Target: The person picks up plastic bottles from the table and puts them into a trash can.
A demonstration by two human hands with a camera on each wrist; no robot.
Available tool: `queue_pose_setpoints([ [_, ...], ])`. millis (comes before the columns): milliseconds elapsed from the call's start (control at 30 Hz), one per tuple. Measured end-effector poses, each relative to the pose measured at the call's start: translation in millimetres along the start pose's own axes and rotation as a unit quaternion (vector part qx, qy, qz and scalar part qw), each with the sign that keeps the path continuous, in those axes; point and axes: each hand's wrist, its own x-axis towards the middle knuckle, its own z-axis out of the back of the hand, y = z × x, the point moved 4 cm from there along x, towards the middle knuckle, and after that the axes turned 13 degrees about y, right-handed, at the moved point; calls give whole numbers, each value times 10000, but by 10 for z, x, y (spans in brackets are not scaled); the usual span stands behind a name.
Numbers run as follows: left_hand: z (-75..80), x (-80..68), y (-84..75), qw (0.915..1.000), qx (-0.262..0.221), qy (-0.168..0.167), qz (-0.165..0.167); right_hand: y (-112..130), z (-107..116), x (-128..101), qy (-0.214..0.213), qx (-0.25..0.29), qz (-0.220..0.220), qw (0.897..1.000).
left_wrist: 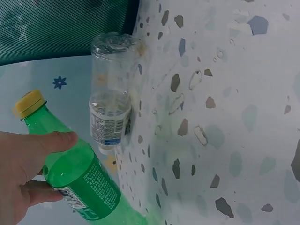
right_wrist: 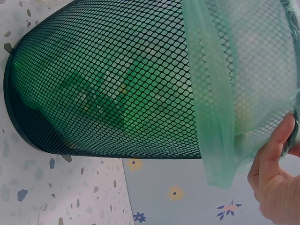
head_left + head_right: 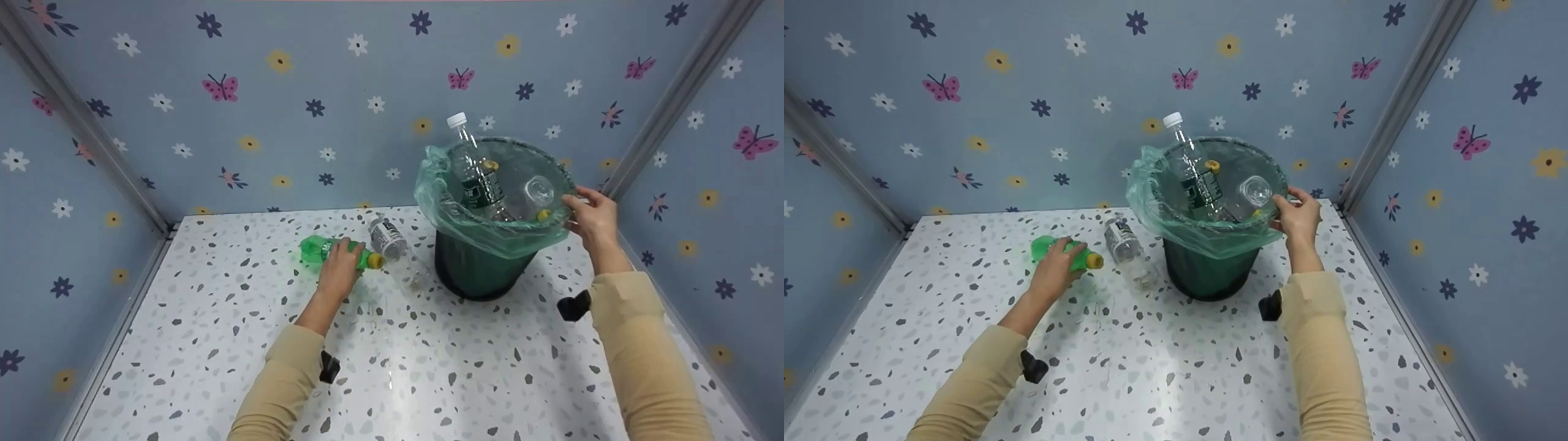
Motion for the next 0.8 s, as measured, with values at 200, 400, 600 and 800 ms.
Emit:
queue_pose_setpoints([
  [200,238,-90,-144,9984,-503,-230,-150,4,4,8,-38,-44,-29,10000],
  [400,501,-189,-263,9933,-952,-606,-235,13,4,8,-18,-3,-6,10000],
  [600,776,-322,-372,9829,-1382,-1163,-359,1,13,22,-9,-2,-25,10000],
  [800,1033,-443,-486,9671,-1604,-1833,-738,1,7,15,41,23,-61,10000],
])
